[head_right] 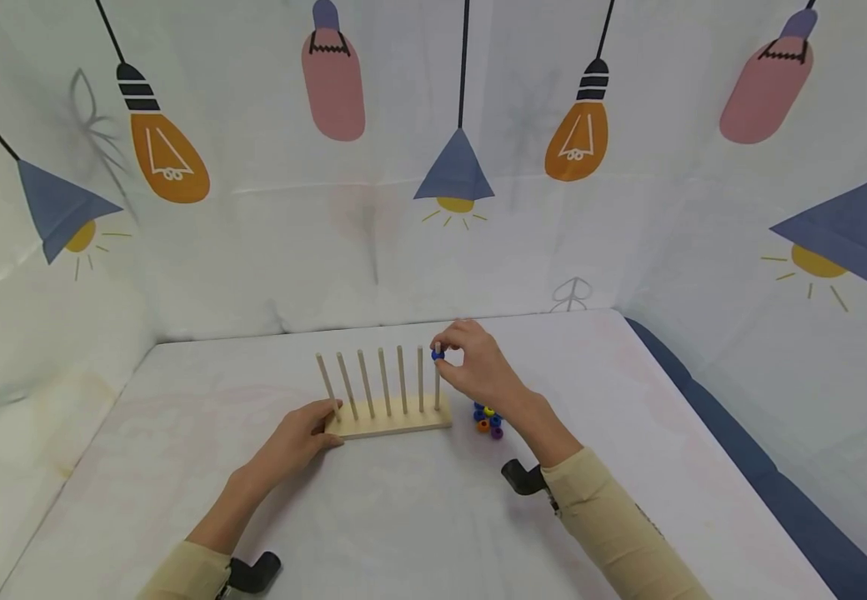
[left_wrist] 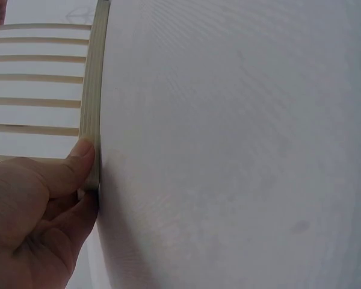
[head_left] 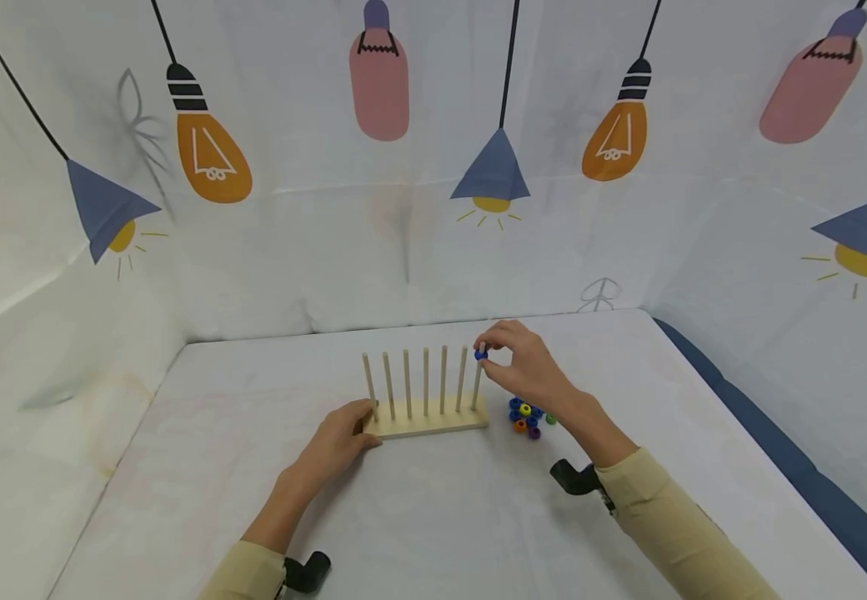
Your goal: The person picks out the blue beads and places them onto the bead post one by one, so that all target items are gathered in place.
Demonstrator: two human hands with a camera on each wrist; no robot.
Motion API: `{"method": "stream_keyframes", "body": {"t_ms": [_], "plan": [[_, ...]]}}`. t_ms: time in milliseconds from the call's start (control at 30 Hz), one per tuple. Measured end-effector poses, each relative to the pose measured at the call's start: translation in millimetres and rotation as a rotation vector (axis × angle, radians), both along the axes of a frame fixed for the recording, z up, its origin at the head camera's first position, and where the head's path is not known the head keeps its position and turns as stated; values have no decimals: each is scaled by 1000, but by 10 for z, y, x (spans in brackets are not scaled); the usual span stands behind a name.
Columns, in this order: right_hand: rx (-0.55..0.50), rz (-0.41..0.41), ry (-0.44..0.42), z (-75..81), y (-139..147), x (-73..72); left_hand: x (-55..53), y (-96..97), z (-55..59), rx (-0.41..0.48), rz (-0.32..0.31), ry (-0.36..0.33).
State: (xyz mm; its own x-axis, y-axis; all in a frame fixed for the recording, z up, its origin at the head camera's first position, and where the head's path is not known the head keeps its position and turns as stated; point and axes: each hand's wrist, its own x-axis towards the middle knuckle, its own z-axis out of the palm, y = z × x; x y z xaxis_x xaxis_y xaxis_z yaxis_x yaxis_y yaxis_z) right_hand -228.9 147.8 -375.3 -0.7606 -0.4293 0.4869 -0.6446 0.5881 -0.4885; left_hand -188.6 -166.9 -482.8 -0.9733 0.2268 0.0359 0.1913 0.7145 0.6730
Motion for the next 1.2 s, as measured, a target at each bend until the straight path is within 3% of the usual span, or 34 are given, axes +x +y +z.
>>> {"method": "stream_keyframes", "body": {"t_ms": [1200], "plan": [[70, 2, -200, -370, -38, -4, -19, 1, -44, 6, -6, 19]]}}
